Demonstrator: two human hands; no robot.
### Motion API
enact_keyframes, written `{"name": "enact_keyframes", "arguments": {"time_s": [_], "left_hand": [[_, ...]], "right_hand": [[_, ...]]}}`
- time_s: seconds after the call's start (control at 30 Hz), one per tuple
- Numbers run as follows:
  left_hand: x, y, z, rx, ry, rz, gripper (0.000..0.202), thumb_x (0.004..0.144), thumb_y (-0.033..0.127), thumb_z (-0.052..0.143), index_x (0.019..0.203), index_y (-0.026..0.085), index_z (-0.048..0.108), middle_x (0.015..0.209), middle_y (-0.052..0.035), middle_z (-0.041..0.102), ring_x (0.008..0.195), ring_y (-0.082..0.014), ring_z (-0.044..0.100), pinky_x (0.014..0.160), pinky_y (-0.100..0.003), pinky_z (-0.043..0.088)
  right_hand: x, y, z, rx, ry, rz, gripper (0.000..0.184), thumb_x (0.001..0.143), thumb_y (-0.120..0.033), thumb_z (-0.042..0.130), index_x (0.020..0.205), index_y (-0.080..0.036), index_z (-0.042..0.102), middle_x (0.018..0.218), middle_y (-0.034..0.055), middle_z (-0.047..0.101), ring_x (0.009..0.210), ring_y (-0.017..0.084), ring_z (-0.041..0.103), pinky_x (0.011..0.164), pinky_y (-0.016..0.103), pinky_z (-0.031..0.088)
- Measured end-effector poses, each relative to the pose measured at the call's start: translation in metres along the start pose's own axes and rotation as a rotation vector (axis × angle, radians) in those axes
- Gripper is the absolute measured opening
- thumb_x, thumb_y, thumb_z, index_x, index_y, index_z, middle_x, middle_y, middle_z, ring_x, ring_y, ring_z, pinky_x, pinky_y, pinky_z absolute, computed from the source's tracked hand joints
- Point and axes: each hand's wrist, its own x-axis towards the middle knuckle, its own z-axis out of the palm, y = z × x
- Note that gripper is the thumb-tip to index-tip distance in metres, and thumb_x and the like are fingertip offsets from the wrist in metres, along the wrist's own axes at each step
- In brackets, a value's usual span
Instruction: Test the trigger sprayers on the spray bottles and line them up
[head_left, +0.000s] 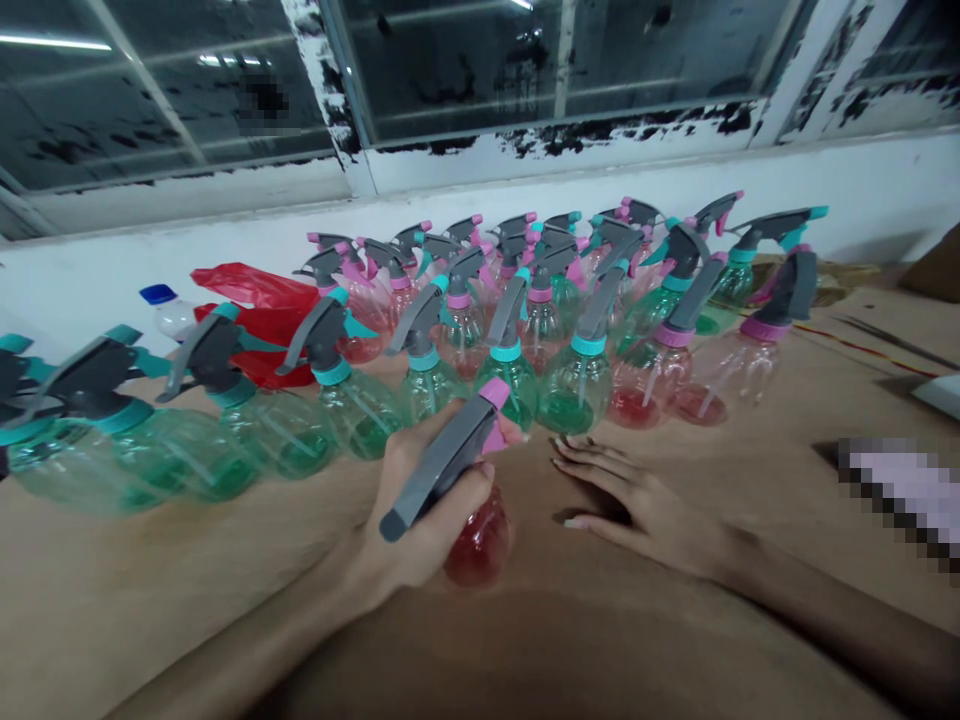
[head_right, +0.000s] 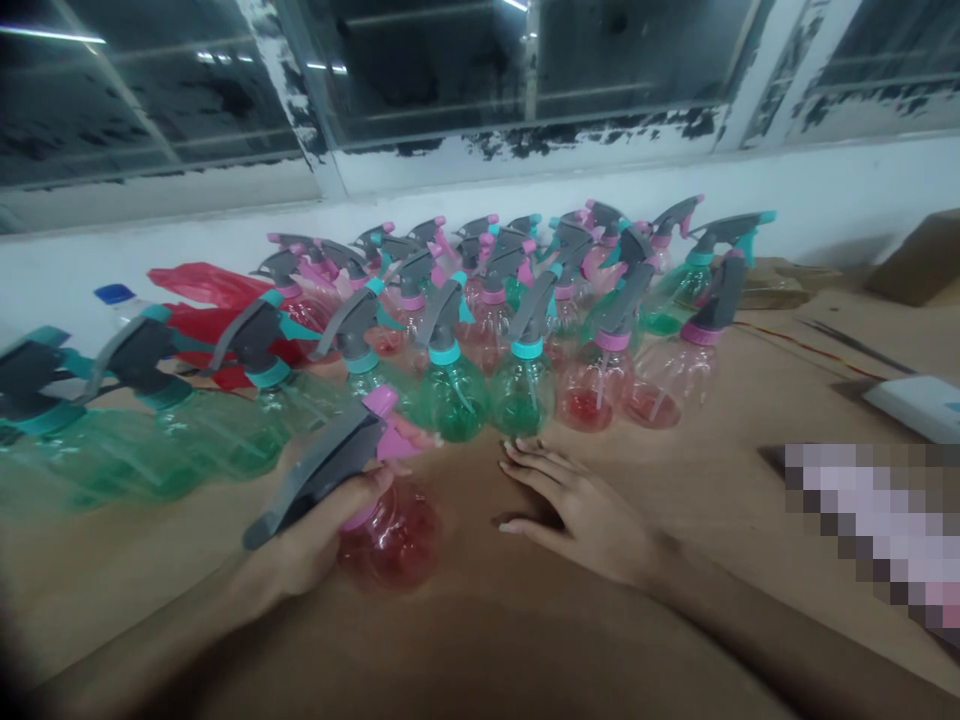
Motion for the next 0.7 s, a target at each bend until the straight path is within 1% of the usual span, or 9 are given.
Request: {"name": "enact_keyframes", "arguments": {"time_s": [0.1, 0.17, 0.27, 0.37, 0.53, 0.7], "left_hand": [[0.0018, 0.0018, -0.0033, -0.057, -0.06, 0.073, 0.015, 0.071, 0.015, 0.049, 0.077, 0.025, 0.06, 0.077, 0.0, 0.067, 0.071, -0.0181, 0.064, 0.066, -0.03, 0.051], [0.0024, 0.0016, -0.0036, -0.057, -0.058, 0.074, 0.016, 0.072, 0.015, 0.048, 0.077, 0.025, 0.06, 0.077, 0.0003, 0.067, 0.07, -0.0175, 0.064, 0.067, -0.03, 0.051], [0.0019, -0.0003, -0.001, -0.005, -0.035, 0.04, 0.012, 0.076, 0.02, 0.049, 0.077, 0.025, 0.059, 0.074, 0.0012, 0.065, 0.065, -0.0165, 0.061, 0.066, -0.03, 0.051], [0.0009, -0.0015, 0.0027, 0.038, 0.018, 0.007, 0.009, 0.079, 0.025, 0.049, 0.082, 0.026, 0.058, 0.07, 0.0017, 0.061, 0.062, -0.0163, 0.058, 0.062, -0.029, 0.05], [0.0013, 0.0001, 0.0044, 0.04, 0.048, 0.02, 0.008, 0.078, 0.025, 0.05, 0.079, 0.025, 0.058, 0.07, 0.001, 0.06, 0.061, -0.0156, 0.056, 0.062, -0.029, 0.05], [0.0023, 0.0034, 0.0036, 0.032, 0.053, -0.014, 0.008, 0.077, 0.026, 0.052, 0.076, 0.025, 0.06, 0.065, 0.0015, 0.06, 0.057, -0.0153, 0.055, 0.059, -0.029, 0.049]], "right_hand": [[-0.0001, -0.0003, 0.0002, -0.006, -0.008, 0.002, 0.058, 0.086, -0.047, 0.053, 0.138, -0.026, 0.038, 0.142, 0.0052, 0.044, 0.132, 0.024, 0.036, 0.107, 0.049, 0.034], [0.0, -0.0012, -0.0002, -0.011, -0.006, 0.006, 0.057, 0.086, -0.047, 0.053, 0.137, -0.026, 0.039, 0.142, 0.0051, 0.044, 0.132, 0.025, 0.036, 0.107, 0.049, 0.034], [0.0004, -0.0025, -0.0012, -0.018, -0.011, 0.012, 0.057, 0.087, -0.048, 0.052, 0.137, -0.025, 0.039, 0.142, 0.0053, 0.044, 0.132, 0.024, 0.036, 0.107, 0.049, 0.034], [0.0006, -0.0022, -0.0015, -0.018, -0.024, 0.008, 0.057, 0.087, -0.048, 0.052, 0.137, -0.025, 0.039, 0.142, 0.0053, 0.043, 0.132, 0.024, 0.036, 0.108, 0.048, 0.034], [0.0, -0.0001, -0.0002, -0.008, -0.016, 0.002, 0.058, 0.086, -0.048, 0.053, 0.137, -0.024, 0.04, 0.142, 0.0053, 0.044, 0.133, 0.024, 0.035, 0.108, 0.048, 0.033], [0.0003, -0.0013, -0.0005, -0.007, -0.013, 0.004, 0.058, 0.086, -0.048, 0.053, 0.137, -0.024, 0.039, 0.142, 0.0053, 0.043, 0.133, 0.024, 0.035, 0.108, 0.047, 0.033]]}}
